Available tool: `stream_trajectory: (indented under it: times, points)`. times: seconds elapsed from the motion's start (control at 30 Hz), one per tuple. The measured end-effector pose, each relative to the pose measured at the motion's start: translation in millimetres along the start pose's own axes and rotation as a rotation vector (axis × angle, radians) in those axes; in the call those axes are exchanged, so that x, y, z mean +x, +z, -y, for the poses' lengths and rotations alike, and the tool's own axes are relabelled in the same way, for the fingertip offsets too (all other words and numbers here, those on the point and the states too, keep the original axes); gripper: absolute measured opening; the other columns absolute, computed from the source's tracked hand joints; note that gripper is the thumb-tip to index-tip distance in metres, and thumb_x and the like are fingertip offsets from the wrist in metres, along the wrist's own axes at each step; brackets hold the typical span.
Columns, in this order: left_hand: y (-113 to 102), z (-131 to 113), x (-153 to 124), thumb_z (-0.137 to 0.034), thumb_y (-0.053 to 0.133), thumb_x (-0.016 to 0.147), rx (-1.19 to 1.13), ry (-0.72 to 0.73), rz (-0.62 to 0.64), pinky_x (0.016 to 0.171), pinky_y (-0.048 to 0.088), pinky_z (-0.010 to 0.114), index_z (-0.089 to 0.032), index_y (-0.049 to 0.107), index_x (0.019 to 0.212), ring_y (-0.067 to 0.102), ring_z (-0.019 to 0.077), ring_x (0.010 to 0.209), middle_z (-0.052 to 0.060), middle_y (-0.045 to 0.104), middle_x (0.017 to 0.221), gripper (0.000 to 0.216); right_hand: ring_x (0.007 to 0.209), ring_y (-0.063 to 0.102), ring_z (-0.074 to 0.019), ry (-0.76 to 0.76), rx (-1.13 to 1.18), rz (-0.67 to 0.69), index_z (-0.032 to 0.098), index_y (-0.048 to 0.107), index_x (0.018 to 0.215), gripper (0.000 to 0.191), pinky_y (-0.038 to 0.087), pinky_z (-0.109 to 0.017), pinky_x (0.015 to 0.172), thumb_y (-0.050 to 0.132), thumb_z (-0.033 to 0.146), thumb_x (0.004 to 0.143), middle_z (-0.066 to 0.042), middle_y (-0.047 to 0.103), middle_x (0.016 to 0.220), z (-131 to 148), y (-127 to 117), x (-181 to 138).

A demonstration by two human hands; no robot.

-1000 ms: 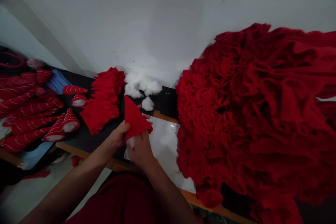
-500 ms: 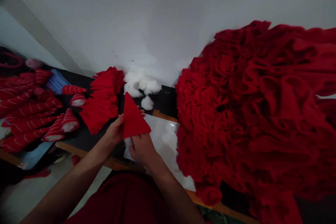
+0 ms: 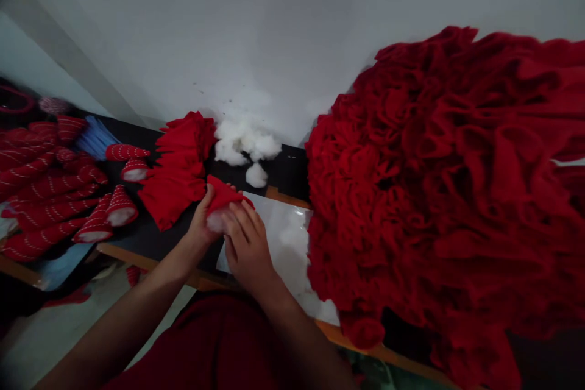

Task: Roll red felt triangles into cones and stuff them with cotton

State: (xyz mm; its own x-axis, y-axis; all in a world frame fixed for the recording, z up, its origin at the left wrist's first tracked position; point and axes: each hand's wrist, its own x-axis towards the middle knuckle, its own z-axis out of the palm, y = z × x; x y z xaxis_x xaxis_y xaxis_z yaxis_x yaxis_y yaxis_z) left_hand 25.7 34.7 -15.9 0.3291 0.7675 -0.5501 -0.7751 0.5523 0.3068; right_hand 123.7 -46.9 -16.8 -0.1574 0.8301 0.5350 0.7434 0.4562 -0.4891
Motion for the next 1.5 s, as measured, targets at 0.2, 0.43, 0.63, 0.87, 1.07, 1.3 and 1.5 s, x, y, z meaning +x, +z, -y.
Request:
stream_trajectory:
  times: [0.2,0.43,0.63,0.87,1.07,1.3,1.5]
  points:
    - [-3,18,-9,-0.040,0.050,0.078,0.056,-0.116,0.124,0.075,0.050,0.033,-0.011,0.062,0.083,0.063,0.0192,0.073,0.008,0.066,0.076,0.032,0.105,0.048,-0.0251,0.104,-0.036,0.058,0.014,0.059,0.099,0.025,0.040,-0.045,0.089,0.040,0.016,0.083,-0.012,0.062,0.099,3,13,-1]
    - [-12,-4,-1,-0.038,0.056,0.075,0.034,-0.048,-0.007,0.063,0.051,0.027,-0.012,0.062,0.077,0.062,0.0159,0.060,0.006,0.066,0.068,0.027,0.120,0.036,-0.0246,0.184,0.075,-0.113,0.021,0.044,0.119,0.038,0.035,-0.048,0.097,0.047,0.019,0.082,-0.011,0.044,0.124,-3,-3,-19]
    - [-5,1,1,-0.044,0.057,0.072,0.001,-0.049,-0.030,0.068,0.050,0.031,-0.011,0.061,0.078,0.062,0.0183,0.063,0.006,0.066,0.068,0.034,0.116,0.039,-0.0241,0.410,0.159,-0.090,0.025,0.042,0.123,0.044,0.045,-0.043,0.088,0.052,0.029,0.080,-0.012,0.035,0.125,-6,10,-27]
    - [-11,26,-6,-0.026,0.057,0.076,-0.027,-0.146,0.039,0.066,0.050,0.022,-0.010,0.061,0.078,0.062,0.0134,0.068,0.006,0.066,0.074,0.017,0.111,0.044,-0.0228,0.399,-0.005,-0.151,0.020,0.056,0.106,0.027,0.043,-0.041,0.091,0.049,0.023,0.081,-0.011,0.040,0.118,-12,16,-15]
    - [-6,29,-8,-0.015,0.061,0.070,0.081,-0.088,-0.042,0.059,0.047,0.017,-0.009,0.058,0.069,0.057,0.0079,0.056,0.002,0.061,0.063,0.007,0.097,0.053,-0.0201,0.269,0.000,-0.126,0.020,0.060,0.095,0.025,0.049,-0.035,0.082,0.044,0.012,0.077,-0.010,0.053,0.106,-10,15,-4]
    - [-1,39,-6,-0.010,0.064,0.061,0.189,0.172,-0.021,0.059,0.045,0.018,-0.013,0.057,0.064,0.053,0.0068,0.054,-0.003,0.058,0.059,0.008,0.074,0.057,-0.0166,0.363,0.171,-0.100,0.020,0.060,0.073,0.018,0.050,-0.029,0.067,0.044,0.012,0.070,-0.005,0.060,0.078,-14,15,-1]
    - [1,45,-6,-0.018,0.061,0.060,0.415,0.269,0.003,0.032,0.027,0.018,-0.012,0.058,0.069,0.043,0.0076,0.034,-0.001,0.057,0.053,0.011,0.042,0.047,-0.0094,0.948,0.724,-0.163,0.018,0.055,0.069,0.008,0.041,-0.021,0.043,0.058,0.024,0.063,0.006,0.053,0.049,-15,15,-3]
